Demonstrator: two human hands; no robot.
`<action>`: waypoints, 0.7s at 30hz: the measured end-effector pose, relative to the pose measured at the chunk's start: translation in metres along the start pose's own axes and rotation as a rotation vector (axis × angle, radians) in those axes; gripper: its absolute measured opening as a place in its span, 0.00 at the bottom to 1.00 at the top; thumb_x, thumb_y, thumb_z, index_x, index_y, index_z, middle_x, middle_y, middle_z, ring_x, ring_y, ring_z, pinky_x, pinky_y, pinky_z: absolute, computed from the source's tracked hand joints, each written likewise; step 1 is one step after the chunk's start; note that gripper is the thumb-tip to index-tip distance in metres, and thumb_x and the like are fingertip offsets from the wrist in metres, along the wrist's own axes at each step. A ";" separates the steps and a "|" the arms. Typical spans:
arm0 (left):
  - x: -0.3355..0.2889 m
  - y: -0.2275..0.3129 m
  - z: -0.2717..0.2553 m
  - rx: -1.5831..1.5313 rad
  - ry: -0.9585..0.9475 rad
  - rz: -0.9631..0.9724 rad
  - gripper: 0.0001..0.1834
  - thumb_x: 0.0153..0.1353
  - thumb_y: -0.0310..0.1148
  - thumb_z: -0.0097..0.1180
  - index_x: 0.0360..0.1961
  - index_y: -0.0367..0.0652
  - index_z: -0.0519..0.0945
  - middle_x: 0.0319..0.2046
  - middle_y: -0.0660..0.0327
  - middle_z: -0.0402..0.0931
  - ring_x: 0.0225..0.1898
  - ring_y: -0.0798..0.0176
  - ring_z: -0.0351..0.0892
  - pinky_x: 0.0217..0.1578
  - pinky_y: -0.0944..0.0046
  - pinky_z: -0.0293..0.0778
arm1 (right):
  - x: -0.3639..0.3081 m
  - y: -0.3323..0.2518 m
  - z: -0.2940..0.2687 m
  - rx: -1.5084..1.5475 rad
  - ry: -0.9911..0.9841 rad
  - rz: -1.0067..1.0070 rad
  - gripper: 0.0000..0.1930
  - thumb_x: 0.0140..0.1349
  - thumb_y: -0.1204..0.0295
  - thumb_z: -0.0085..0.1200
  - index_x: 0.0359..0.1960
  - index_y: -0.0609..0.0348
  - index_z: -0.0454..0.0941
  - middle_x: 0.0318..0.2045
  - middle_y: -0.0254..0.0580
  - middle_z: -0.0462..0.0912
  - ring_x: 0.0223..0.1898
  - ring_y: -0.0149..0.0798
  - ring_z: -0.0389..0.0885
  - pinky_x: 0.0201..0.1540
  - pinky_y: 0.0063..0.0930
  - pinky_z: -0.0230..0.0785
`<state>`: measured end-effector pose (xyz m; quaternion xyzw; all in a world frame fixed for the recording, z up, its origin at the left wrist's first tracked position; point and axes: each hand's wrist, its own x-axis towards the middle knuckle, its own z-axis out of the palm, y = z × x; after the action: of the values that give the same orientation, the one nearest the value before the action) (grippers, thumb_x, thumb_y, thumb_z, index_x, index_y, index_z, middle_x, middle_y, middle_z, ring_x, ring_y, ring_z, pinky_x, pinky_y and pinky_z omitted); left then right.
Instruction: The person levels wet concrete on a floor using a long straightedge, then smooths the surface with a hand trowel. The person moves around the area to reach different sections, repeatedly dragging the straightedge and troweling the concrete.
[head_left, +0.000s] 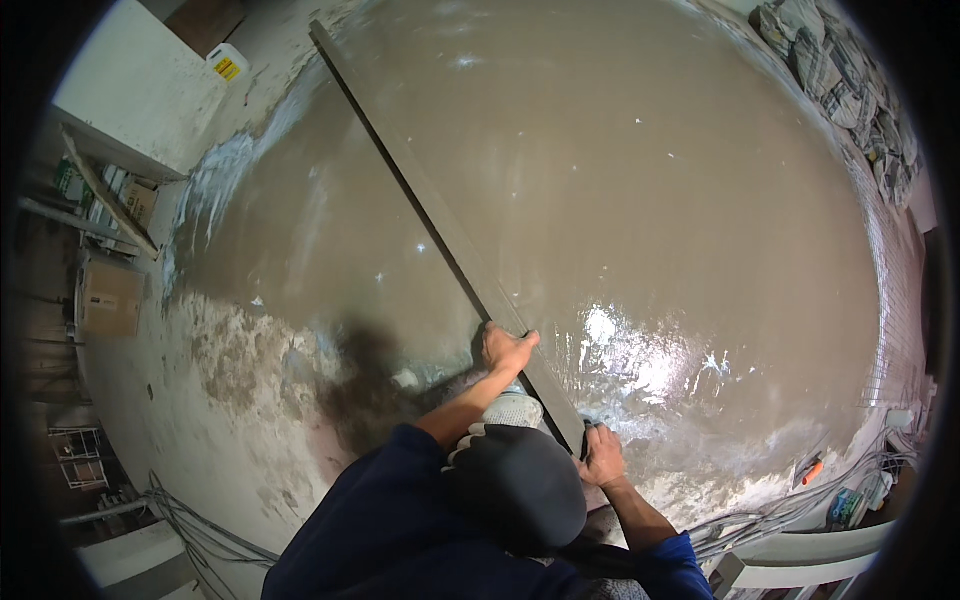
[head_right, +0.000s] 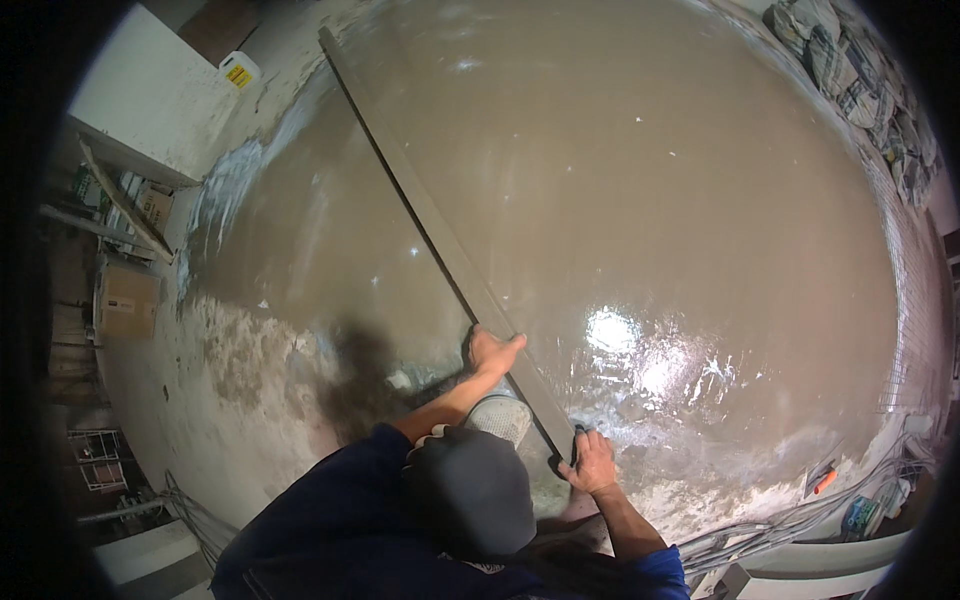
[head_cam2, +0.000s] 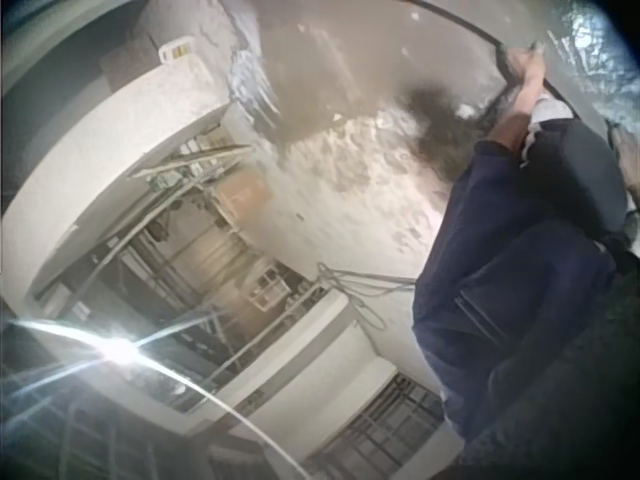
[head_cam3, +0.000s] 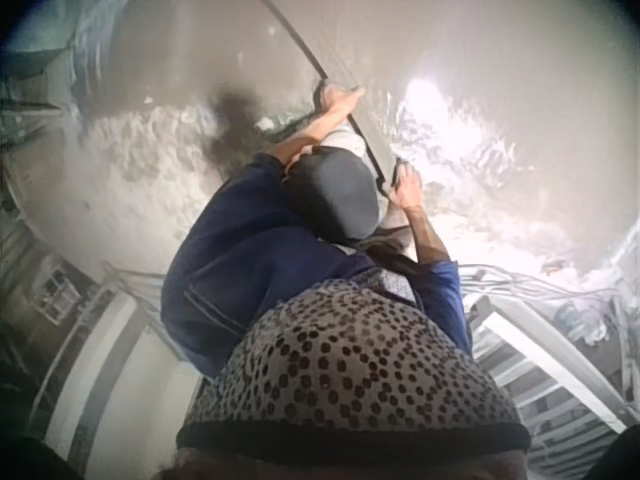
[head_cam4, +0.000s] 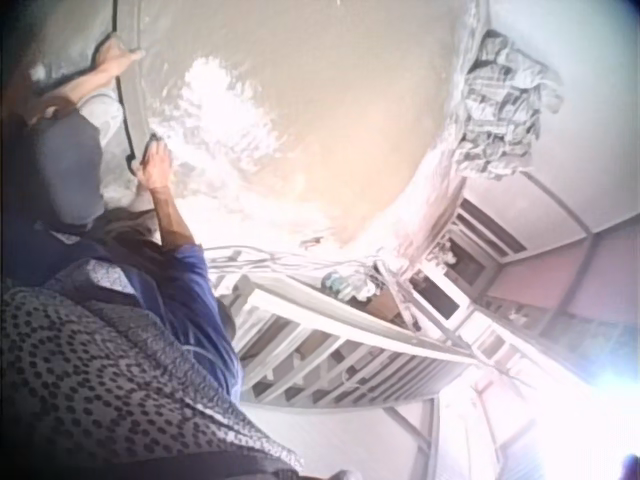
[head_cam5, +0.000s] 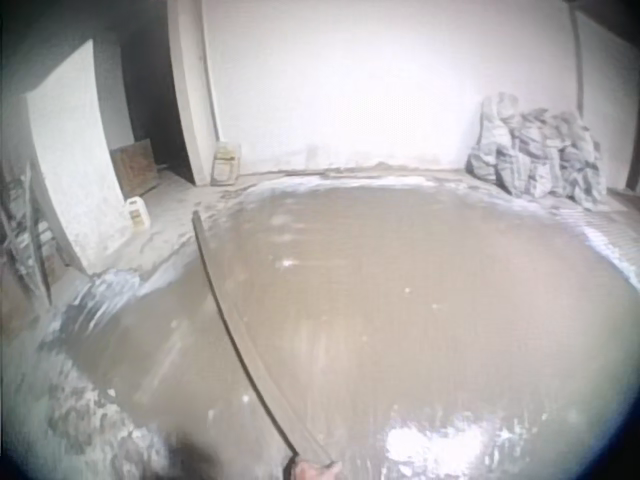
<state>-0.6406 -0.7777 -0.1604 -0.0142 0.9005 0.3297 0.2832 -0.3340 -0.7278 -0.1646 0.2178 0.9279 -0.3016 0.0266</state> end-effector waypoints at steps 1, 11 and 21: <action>0.000 -0.001 0.000 0.007 0.021 -0.003 0.45 0.40 0.47 0.75 0.53 0.26 0.69 0.52 0.38 0.74 0.56 0.40 0.74 0.58 0.51 0.71 | 0.000 0.000 0.003 0.012 0.004 -0.018 0.37 0.41 0.52 0.66 0.49 0.64 0.72 0.41 0.52 0.72 0.45 0.56 0.72 0.48 0.49 0.63; 0.002 -0.002 -0.002 0.055 -0.036 -0.025 0.50 0.44 0.48 0.75 0.59 0.27 0.63 0.54 0.38 0.73 0.57 0.41 0.74 0.59 0.50 0.70 | -0.003 -0.009 0.008 0.038 0.035 0.009 0.35 0.43 0.54 0.66 0.49 0.65 0.71 0.41 0.51 0.72 0.45 0.55 0.73 0.47 0.48 0.64; 0.021 0.015 -0.024 0.120 -0.082 0.068 0.54 0.47 0.46 0.75 0.62 0.25 0.54 0.52 0.36 0.75 0.56 0.39 0.76 0.58 0.51 0.71 | -0.007 -0.021 0.007 0.022 -0.066 0.176 0.36 0.42 0.64 0.69 0.54 0.63 0.67 0.48 0.54 0.69 0.51 0.58 0.68 0.52 0.51 0.62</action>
<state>-0.6731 -0.7772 -0.1480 0.0471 0.9063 0.2848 0.3086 -0.3375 -0.7497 -0.1570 0.2887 0.9004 -0.3152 0.0809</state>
